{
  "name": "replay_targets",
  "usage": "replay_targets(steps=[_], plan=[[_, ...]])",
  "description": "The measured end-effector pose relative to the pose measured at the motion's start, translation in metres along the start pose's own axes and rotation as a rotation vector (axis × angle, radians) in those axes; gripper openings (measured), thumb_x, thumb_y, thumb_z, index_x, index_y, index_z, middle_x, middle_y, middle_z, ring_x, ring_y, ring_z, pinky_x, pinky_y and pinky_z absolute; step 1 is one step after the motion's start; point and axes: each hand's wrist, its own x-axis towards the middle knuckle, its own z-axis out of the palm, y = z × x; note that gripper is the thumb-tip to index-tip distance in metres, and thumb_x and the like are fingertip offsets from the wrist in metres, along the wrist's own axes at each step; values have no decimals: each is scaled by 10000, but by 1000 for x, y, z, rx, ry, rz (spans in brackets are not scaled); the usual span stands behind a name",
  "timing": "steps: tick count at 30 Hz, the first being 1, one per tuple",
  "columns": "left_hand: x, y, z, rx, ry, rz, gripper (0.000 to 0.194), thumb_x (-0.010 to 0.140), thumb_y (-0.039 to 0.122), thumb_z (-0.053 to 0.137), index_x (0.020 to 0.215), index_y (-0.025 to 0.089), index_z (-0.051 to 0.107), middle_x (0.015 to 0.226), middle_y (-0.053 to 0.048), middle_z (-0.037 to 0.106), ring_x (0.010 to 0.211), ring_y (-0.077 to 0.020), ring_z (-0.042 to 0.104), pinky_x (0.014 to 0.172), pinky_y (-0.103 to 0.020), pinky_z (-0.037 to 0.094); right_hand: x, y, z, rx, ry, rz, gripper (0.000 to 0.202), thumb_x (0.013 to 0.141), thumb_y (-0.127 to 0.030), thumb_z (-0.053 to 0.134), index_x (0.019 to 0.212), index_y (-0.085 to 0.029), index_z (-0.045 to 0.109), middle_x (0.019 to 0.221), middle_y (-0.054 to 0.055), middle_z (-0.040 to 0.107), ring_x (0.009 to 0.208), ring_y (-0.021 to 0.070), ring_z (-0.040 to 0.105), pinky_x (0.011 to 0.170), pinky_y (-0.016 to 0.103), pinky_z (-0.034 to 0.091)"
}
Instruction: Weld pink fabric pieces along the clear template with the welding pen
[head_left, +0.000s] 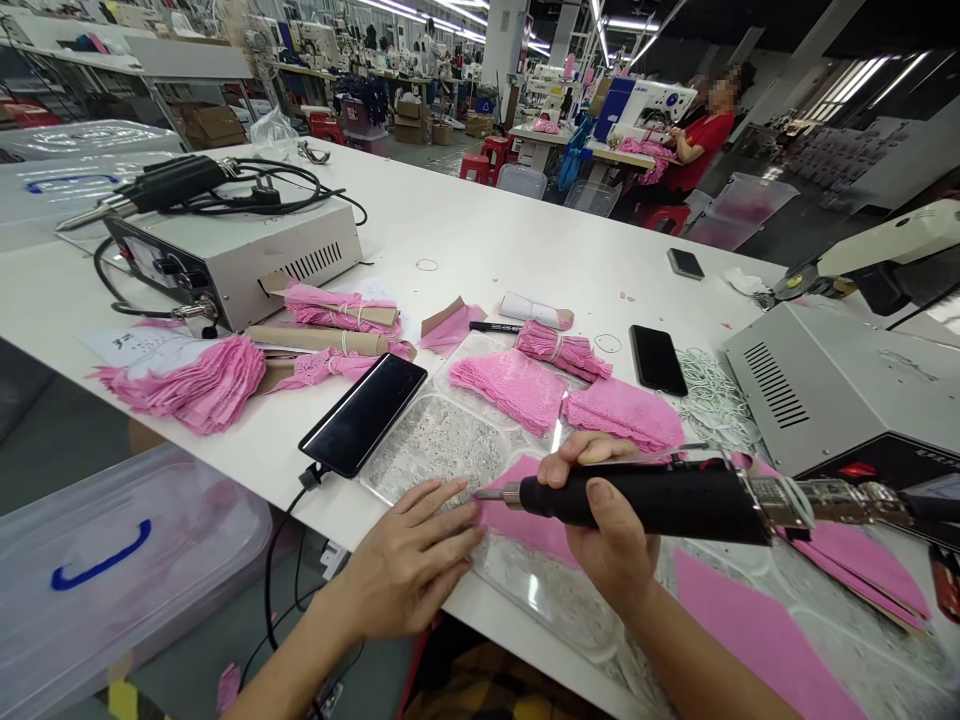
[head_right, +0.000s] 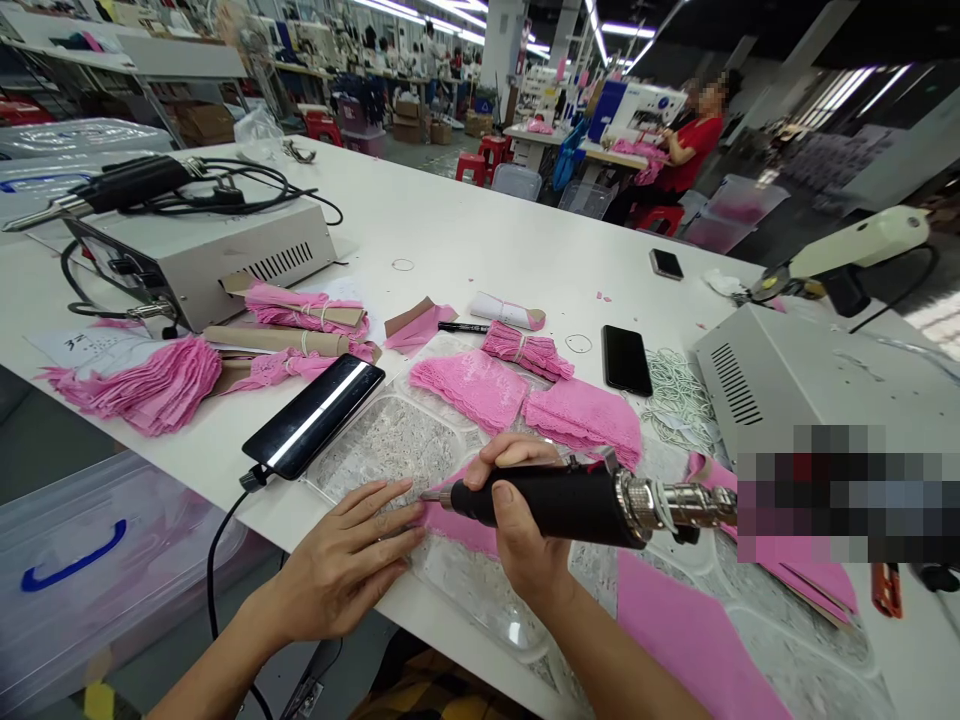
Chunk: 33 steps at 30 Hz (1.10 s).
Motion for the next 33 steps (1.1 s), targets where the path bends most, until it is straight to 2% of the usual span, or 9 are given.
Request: replay_targets(steps=[5, 10, 13, 16, 20, 23, 27, 33], plan=[[0, -1, -3, -48, 16, 4, 337, 904, 115, 502, 1228, 167, 577, 1228, -114, 653, 1343, -273, 438, 1047, -472, 435, 13, -27, -9, -6, 148, -26, 99, 780, -301, 601, 835, -220, 593, 866, 1, 538, 617, 106, 559, 616, 324, 525], [2, -5, 0, -39, 69, 3, 398, 892, 49, 501, 1263, 179, 565, 1247, -103, 643, 1329, -280, 455, 1012, -461, 465, 24, -63, -51, -124, 295, -144, 84, 735, -286, 604, 777, -214, 600, 832, 4, 547, 573, 105, 525, 558, 309, 491], [11, 2, 7, 5, 108, 31, 386, 889, 46, 520, 1253, 161, 580, 1222, -101, 659, 1289, -268, 499, 1022, -431, 457, 19, -64, -80, -163, 404, -195, 64, 732, -262, 607, 771, -212, 597, 821, -6, 557, 571, 96, 528, 572, 297, 492], [29, 22, 20, 30, 91, 96, 334, 893, 51, 518, 1206, 128, 606, 1205, -109, 667, 1254, -252, 530, 1047, -413, 436, 13, -53, -97, -162, 456, -198, 58, 744, -259, 611, 772, -210, 597, 814, -12, 563, 580, 93, 534, 588, 292, 495], [53, 45, 43, 26, 63, 159, 260, 915, 109, 506, 1144, 119, 628, 1180, -119, 677, 1217, -255, 558, 1025, -412, 465, 11, -40, -95, -139, 439, -188, 66, 773, -266, 615, 813, -216, 601, 846, -10, 567, 618, 100, 554, 636, 309, 508], [62, 52, 54, 27, 20, 187, 253, 941, 172, 490, 1148, 109, 620, 1187, -136, 670, 1181, -280, 580, 987, -452, 488, 14, -36, -87, -145, 377, -184, 77, 787, -273, 620, 837, -219, 596, 880, -5, 565, 634, 101, 560, 665, 325, 517], [63, 51, 56, 2, -39, 186, 262, 951, 222, 496, 1165, 122, 610, 1221, -136, 651, 1192, -285, 571, 993, -468, 477, 17, -34, -83, -164, 342, -171, 73, 795, -267, 615, 846, -227, 581, 893, -8, 549, 647, 106, 563, 679, 341, 529], [59, 49, 52, -36, -63, 177, 275, 946, 245, 510, 1180, 132, 602, 1235, -121, 645, 1193, -273, 570, 1015, -450, 454, 16, -32, -83, -167, 346, -168, 70, 784, -257, 615, 828, -223, 573, 863, -7, 544, 640, 110, 558, 659, 339, 526]])
